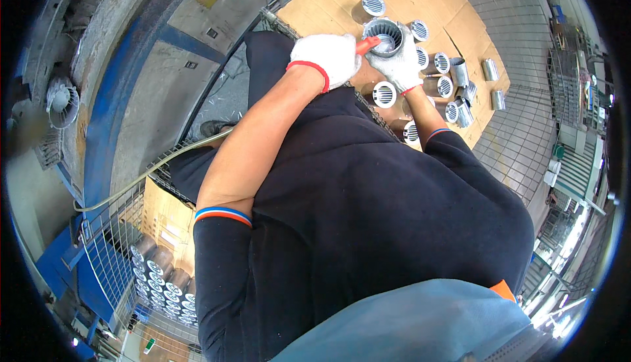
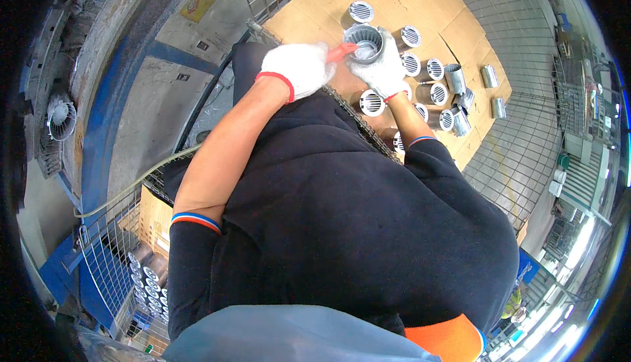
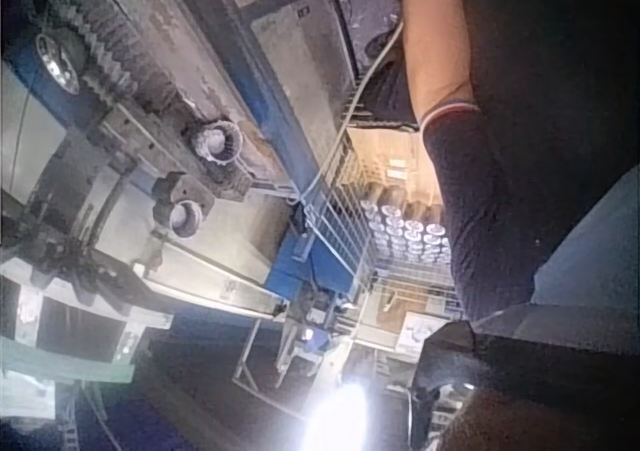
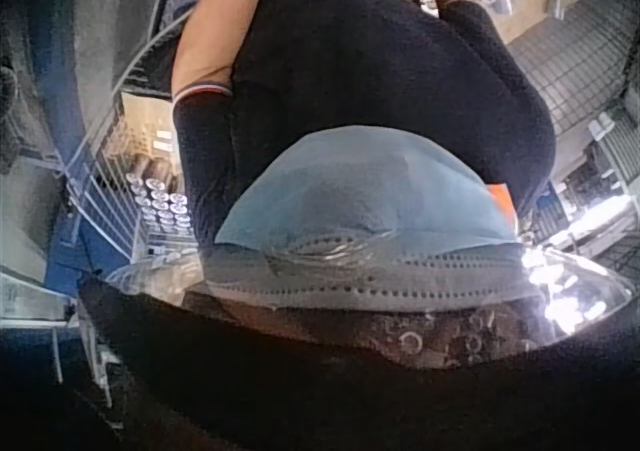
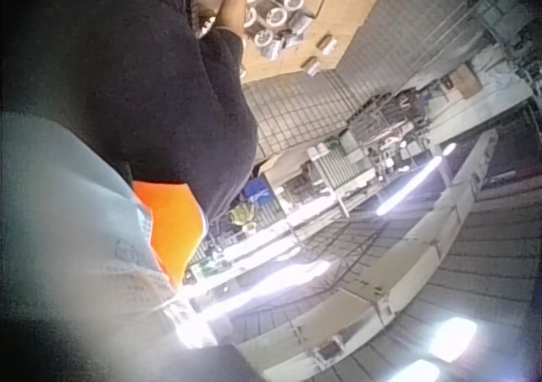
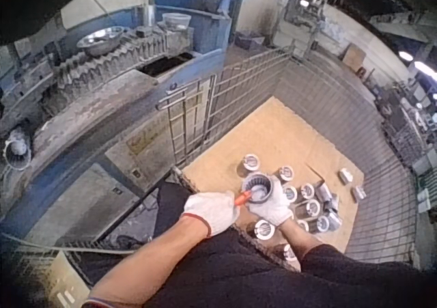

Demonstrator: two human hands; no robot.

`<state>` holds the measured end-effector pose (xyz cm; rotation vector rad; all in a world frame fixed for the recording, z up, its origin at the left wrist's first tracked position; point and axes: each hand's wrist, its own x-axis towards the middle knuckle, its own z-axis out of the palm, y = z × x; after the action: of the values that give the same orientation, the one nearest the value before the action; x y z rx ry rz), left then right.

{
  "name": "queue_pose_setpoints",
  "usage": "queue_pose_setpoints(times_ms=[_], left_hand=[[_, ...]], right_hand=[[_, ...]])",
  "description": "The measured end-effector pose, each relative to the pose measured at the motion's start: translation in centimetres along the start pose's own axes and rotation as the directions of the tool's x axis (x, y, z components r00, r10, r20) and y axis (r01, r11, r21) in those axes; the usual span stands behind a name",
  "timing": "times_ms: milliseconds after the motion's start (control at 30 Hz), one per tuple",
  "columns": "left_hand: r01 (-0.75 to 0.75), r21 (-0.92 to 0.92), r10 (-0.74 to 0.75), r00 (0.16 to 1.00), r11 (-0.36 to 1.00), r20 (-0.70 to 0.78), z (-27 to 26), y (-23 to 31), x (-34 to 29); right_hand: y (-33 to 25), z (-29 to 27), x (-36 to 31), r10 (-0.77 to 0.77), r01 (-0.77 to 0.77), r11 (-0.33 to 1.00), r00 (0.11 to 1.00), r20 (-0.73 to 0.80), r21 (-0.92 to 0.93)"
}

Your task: Use an air blow gun to clean or dry cylindrical metal fan components and stack them onto a cardboard-covered pallet.

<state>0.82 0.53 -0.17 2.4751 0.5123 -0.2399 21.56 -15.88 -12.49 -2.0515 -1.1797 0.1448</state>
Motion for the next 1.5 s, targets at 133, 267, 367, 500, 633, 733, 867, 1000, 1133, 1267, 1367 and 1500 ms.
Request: queue_pose_setpoints(times_ms=[133,267,367,500,633,733,867,1000,1133,1267,1367,1500], left_hand=[[-0.014,0.003,0.014,1.0,1.0,-0.005,0.3,-0.2,0.1],[0.014,0.011,-0.015,1.0,1.0,0.021,0.2,-0.3,0.1],[0.041,0.007,-0.041,0.999,0.999,0.034,-0.8,-0.1,-0.5],[0.038,0.062,-0.04,0.999,0.997,0.027,-0.5,-0.6,-0.9],[0.041,0.062,-0.041,0.999,0.997,0.006,-0.4,-0.7,-1.0],[0.035,0.058,-0.034,0.999,0.998,-0.009,-0.1,-0.9,-0.9],[0.012,0.028,-0.011,0.999,1.0,-0.034,0.0,-0.5,-0.6],[-0.019,0.01,0.019,1.0,1.0,-0.022,-0.5,0.0,-0.7],[-0.008,0.001,0.008,1.0,1.0,-0.013,-0.5,0.0,-0.5],[0.016,0.04,-0.017,1.0,0.999,0.009,-0.3,-0.8,-0.8],[0.05,0.079,-0.055,0.997,0.996,0.055,-0.8,-0.9,-1.3],[0.053,0.084,-0.055,0.998,0.995,0.017,-0.2,-1.5,-1.1]], right_hand=[[-0.1,0.1,-0.2,0.026,-0.026,1.0,1.0,-0.011,0.01],[-0.5,0.0,-0.2,0.02,-0.02,1.0,1.0,-0.023,0.002],[-0.5,-0.5,-0.3,0.025,-0.028,0.998,0.998,-0.049,-0.054],[-1.2,-0.9,-0.2,0.052,-0.052,0.998,0.999,-0.006,-0.023],[-0.2,-0.6,-0.2,0.021,-0.021,0.997,1.0,0.005,-0.071],[-0.5,-0.5,-0.3,0.0,-0.001,0.999,1.0,-0.009,-0.049],[-0.8,-0.4,-0.6,0.026,-0.026,1.0,1.0,0.002,0.006],[-4.5,-1.4,0.2,0.021,-0.029,0.997,0.994,0.108,0.072],[-2.5,-0.8,-0.1,0.013,-0.022,0.996,0.994,0.113,0.081],[-1.1,-0.4,-0.5,0.01,-0.01,1.0,1.0,-0.018,0.006],[-1.4,-0.8,-0.7,0.037,-0.038,0.999,0.999,-0.019,-0.033],[-2.8,-1.3,-0.9,0.083,-0.084,0.996,0.997,-0.004,-0.042]])
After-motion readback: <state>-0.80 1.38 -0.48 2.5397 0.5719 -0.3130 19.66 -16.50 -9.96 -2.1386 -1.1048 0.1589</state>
